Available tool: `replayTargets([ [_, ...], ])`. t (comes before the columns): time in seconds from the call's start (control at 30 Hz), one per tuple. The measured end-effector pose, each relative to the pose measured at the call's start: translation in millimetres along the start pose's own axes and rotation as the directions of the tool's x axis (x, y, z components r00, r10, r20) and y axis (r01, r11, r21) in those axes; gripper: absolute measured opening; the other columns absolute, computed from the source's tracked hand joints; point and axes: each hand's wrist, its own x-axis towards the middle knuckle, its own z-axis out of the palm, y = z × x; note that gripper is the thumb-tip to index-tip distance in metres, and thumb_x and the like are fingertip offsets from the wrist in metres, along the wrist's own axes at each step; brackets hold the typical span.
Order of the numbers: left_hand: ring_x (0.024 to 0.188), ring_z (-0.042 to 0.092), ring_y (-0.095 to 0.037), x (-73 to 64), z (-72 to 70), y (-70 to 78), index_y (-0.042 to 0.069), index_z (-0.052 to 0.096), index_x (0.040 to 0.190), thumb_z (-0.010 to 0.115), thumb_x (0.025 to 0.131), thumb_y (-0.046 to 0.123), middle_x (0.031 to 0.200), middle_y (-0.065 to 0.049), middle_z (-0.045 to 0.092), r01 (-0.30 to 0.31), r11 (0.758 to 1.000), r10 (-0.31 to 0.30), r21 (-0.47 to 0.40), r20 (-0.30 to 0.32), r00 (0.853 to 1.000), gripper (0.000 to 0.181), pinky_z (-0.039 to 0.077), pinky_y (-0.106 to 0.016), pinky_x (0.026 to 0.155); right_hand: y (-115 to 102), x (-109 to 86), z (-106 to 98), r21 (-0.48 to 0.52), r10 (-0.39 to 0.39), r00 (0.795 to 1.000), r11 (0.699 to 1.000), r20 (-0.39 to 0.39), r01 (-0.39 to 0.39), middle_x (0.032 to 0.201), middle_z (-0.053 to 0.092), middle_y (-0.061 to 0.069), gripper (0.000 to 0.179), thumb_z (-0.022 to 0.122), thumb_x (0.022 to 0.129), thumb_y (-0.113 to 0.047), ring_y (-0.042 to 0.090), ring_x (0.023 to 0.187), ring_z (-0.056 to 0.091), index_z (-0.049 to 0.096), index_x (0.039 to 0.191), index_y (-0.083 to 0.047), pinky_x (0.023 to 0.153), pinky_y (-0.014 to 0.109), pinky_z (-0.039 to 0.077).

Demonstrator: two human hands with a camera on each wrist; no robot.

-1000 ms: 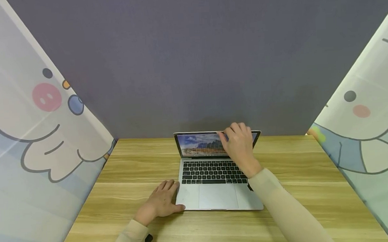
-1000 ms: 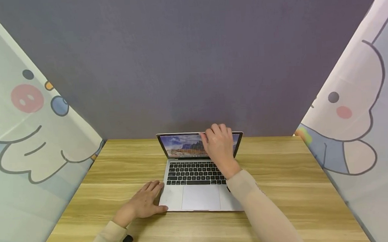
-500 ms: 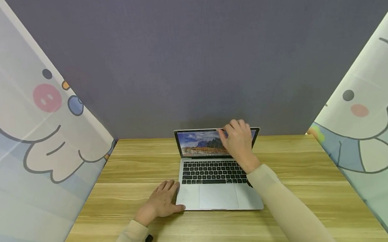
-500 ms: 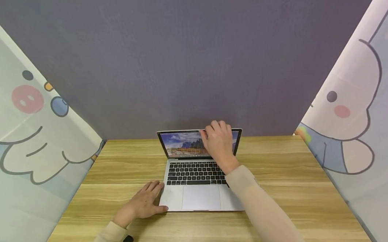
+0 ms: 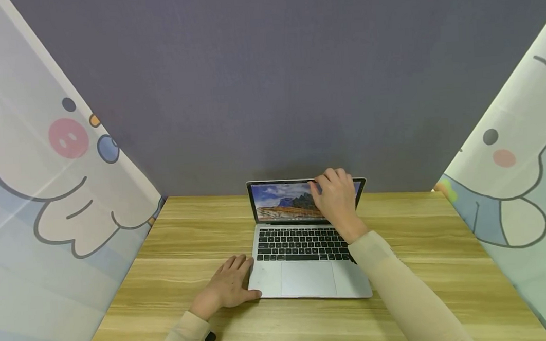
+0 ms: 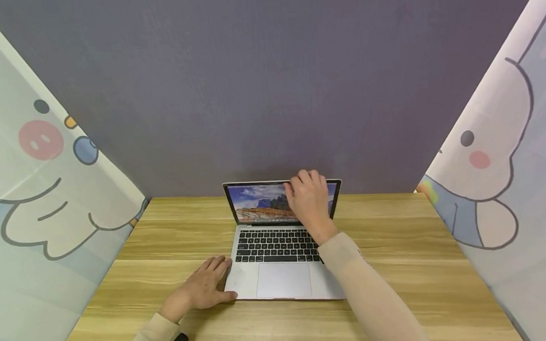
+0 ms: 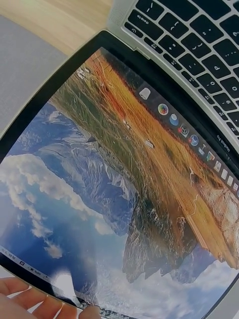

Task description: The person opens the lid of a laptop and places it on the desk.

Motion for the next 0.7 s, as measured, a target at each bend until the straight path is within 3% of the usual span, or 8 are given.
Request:
replayTargets([
  [0.7, 0.143, 0.034, -0.049, 0.6, 2.1, -0.4, 0.004, 0.043, 0.153, 0.073, 0.084, 0.061, 0.156, -0.023, 0.039, 0.003, 1.000, -0.003, 0.004, -0.001, 1.000, 0.094, 0.032, -0.065, 0.113, 11, 0.1, 8, -0.012, -0.041, 0.993, 0.999, 0.111, 0.043, 0.101, 0.066, 0.018, 0.030, 0.080, 0.088, -0.013, 0.036, 0.091, 0.058, 0.074, 0.112, 0.005, 0.082, 0.048, 0.052],
])
